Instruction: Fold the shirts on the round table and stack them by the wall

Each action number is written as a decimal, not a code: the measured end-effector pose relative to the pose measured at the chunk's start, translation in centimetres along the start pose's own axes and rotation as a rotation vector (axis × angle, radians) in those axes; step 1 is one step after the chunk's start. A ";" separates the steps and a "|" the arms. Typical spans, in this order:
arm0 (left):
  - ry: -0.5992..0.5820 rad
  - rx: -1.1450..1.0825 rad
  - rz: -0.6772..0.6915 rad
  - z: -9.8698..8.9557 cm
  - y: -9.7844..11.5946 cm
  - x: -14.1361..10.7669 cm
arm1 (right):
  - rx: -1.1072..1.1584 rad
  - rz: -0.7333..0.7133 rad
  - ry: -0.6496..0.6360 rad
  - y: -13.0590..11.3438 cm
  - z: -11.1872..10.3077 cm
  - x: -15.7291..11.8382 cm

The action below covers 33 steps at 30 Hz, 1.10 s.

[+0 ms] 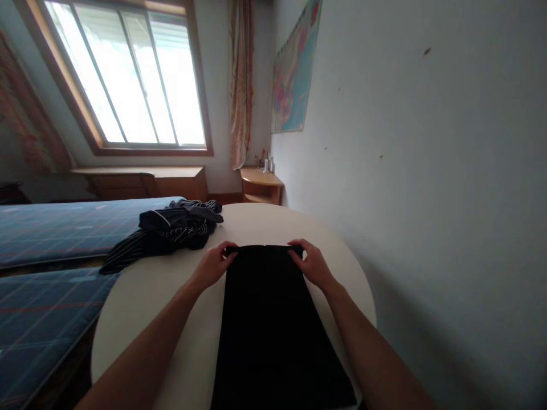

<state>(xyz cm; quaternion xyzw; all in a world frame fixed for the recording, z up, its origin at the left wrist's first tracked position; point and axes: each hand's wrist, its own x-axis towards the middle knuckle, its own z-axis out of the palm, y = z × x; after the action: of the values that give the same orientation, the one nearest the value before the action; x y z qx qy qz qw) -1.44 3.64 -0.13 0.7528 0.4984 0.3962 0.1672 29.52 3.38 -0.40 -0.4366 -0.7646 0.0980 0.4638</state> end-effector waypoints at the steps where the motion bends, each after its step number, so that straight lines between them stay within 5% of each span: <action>1: -0.009 0.002 -0.013 0.3 -0.3 0.0 | 0.011 0.003 -0.015 0.3 0.3 0.0; 5: -0.008 -0.012 -0.035 1.0 -1.0 0.0 | 0.033 0.008 -0.060 0.9 0.8 0.0; 12: 0.237 -0.170 -0.104 1.4 -0.6 1.6 | 0.052 0.029 0.042 1.4 1.1 2.1; 17: 0.095 -0.125 -0.231 3.1 -2.4 1.6 | 0.061 0.124 -0.105 3.4 2.6 2.1; 21: 0.039 -0.025 -0.205 3.7 -3.5 1.1 | 0.067 0.138 -0.173 4.4 3.3 1.2; 25: 0.104 0.026 -0.177 3.2 -2.8 1.0 | 0.101 0.107 -0.110 4.1 3.0 1.1; 33: 0.345 -0.241 -0.149 2.0 -1.2 2.6 | 0.173 0.063 0.078 2.6 1.7 4.1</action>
<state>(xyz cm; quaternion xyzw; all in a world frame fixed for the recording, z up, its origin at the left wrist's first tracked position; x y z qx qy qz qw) -0.17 6.76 -1.01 0.6092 0.5231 0.5625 0.1970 28.86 8.51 -0.21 -0.4224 -0.7205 0.1609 0.5259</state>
